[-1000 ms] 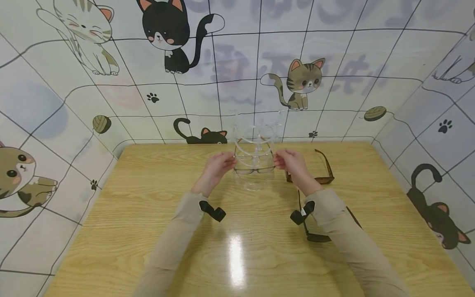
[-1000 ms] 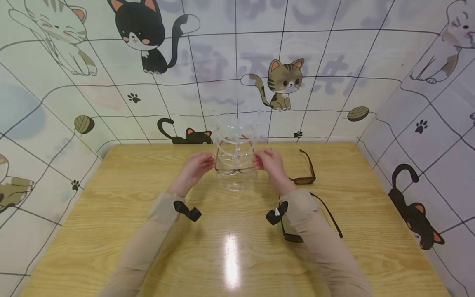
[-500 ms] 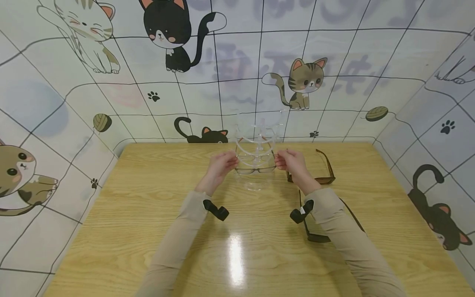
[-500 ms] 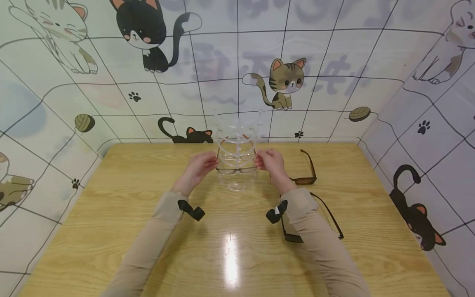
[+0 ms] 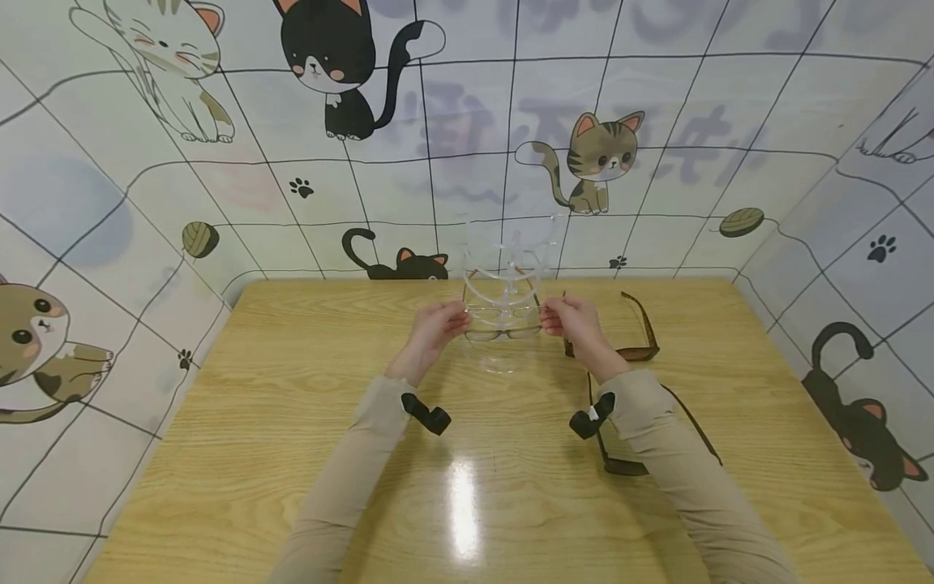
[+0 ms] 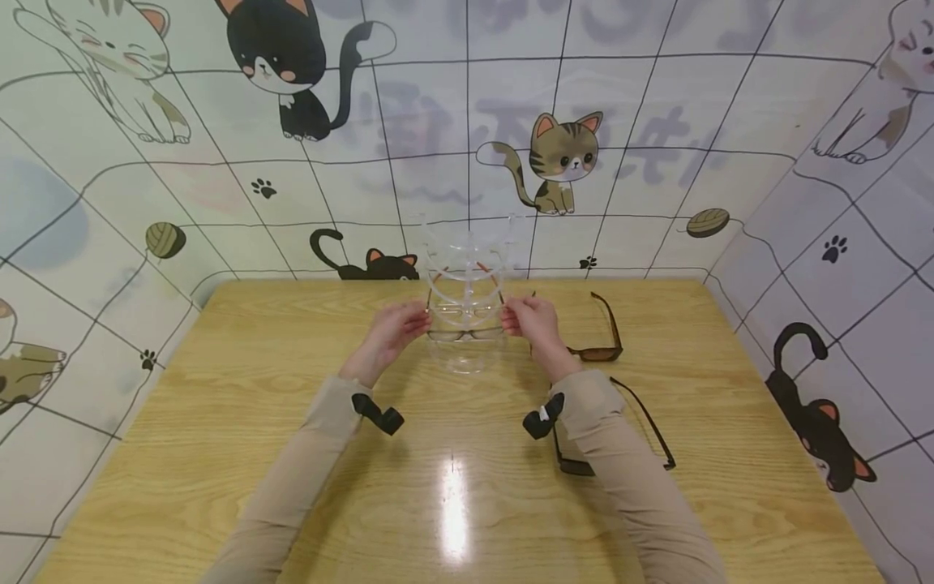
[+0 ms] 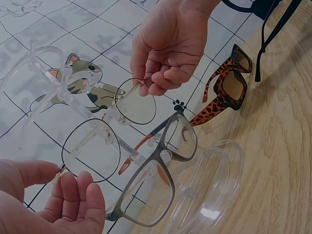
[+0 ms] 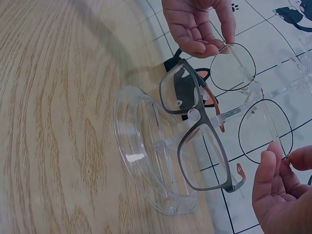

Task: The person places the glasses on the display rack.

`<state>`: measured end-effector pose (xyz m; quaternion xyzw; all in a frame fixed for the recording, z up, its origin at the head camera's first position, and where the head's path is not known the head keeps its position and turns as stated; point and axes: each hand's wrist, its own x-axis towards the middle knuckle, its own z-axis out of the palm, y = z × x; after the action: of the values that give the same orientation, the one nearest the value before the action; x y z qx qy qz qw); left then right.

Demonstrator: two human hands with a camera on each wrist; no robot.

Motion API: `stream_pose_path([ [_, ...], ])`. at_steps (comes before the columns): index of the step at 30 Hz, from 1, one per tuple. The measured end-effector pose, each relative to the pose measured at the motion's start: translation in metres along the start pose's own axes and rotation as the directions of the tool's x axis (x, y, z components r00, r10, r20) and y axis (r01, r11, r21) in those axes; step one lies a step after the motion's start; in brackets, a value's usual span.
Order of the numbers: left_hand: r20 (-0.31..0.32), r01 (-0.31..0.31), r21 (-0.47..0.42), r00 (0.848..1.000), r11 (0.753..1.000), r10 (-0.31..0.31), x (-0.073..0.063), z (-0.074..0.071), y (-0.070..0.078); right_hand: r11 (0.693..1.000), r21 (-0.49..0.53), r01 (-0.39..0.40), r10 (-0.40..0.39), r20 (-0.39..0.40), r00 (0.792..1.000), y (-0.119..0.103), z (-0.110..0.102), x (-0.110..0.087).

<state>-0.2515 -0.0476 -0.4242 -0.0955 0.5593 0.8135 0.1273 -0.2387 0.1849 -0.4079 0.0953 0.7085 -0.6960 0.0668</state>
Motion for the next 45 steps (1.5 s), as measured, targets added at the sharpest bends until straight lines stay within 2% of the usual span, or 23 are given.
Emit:
stream_pose_path([
  [5,-0.002,-0.003,0.002,1.000,1.000,0.003,0.000,0.000,-0.002,1.000,0.009,-0.002,0.002,0.007,1.000,0.002,-0.002,0.000],
  [14,0.010,-0.008,0.020,1.000,1.000,0.008,-0.004,-0.003,-0.001,0.999,-0.052,-0.007,0.010,0.048,0.999,0.000,-0.011,-0.007],
  [20,0.021,-0.013,0.042,1.000,0.999,0.012,-0.012,-0.005,-0.002,0.998,-0.063,0.007,-0.004,0.055,0.998,-0.005,-0.020,-0.017],
  [26,0.022,0.010,0.030,1.000,0.999,-0.011,-0.022,-0.004,-0.010,0.997,-0.075,0.034,-0.028,0.076,0.997,-0.005,-0.028,-0.030],
  [34,0.091,0.008,0.062,0.996,0.998,-0.014,-0.035,0.004,-0.021,0.994,-0.089,0.069,-0.060,0.102,0.993,-0.002,-0.038,-0.049],
  [45,0.169,-0.020,0.109,0.986,0.994,0.001,-0.048,0.016,-0.026,0.985,-0.113,0.129,-0.119,0.095,0.988,0.000,-0.054,-0.070],
])
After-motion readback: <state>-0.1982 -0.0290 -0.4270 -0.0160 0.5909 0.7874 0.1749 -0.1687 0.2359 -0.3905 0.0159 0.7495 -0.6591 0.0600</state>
